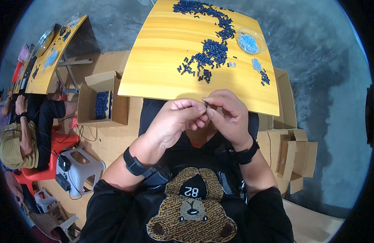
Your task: Assembling small plastic components at a workbench.
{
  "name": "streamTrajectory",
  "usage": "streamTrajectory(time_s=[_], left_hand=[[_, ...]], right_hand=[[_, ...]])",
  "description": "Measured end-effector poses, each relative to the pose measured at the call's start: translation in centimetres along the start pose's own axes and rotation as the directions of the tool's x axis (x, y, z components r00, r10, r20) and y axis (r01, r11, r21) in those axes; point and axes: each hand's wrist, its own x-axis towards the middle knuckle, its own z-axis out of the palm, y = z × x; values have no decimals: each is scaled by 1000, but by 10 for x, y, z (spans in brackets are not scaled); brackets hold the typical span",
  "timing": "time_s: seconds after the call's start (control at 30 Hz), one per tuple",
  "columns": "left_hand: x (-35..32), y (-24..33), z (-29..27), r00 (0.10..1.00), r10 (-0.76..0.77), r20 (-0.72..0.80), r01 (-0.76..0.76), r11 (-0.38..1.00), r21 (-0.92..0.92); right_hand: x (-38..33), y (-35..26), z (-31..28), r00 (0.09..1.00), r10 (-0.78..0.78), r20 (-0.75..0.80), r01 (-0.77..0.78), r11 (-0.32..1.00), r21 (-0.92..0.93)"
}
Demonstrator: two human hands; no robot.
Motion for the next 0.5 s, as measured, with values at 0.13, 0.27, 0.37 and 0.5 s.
streamTrajectory(time_s=[0.13,0.27,0.37,0.5], left_hand=[[1,-6,-1,999,-18,-28,17,998,-56],[-1,-9,-3,1000,-25,-6,25,999,-35],[-2,-11,0,999,-36,-18,36,999,-27],[-3,-14,2,999,-33,-34,33,999,13]], right_hand=[[-1,-3,-3,996,61,63,-60,998,-15],[-6,-9,-6,997,69,42,-64,991,-114],[-12,-15,-4,999,-1,32,9,972,-235],[-15,-24,-2,998,-4,57,21,956,-294]])
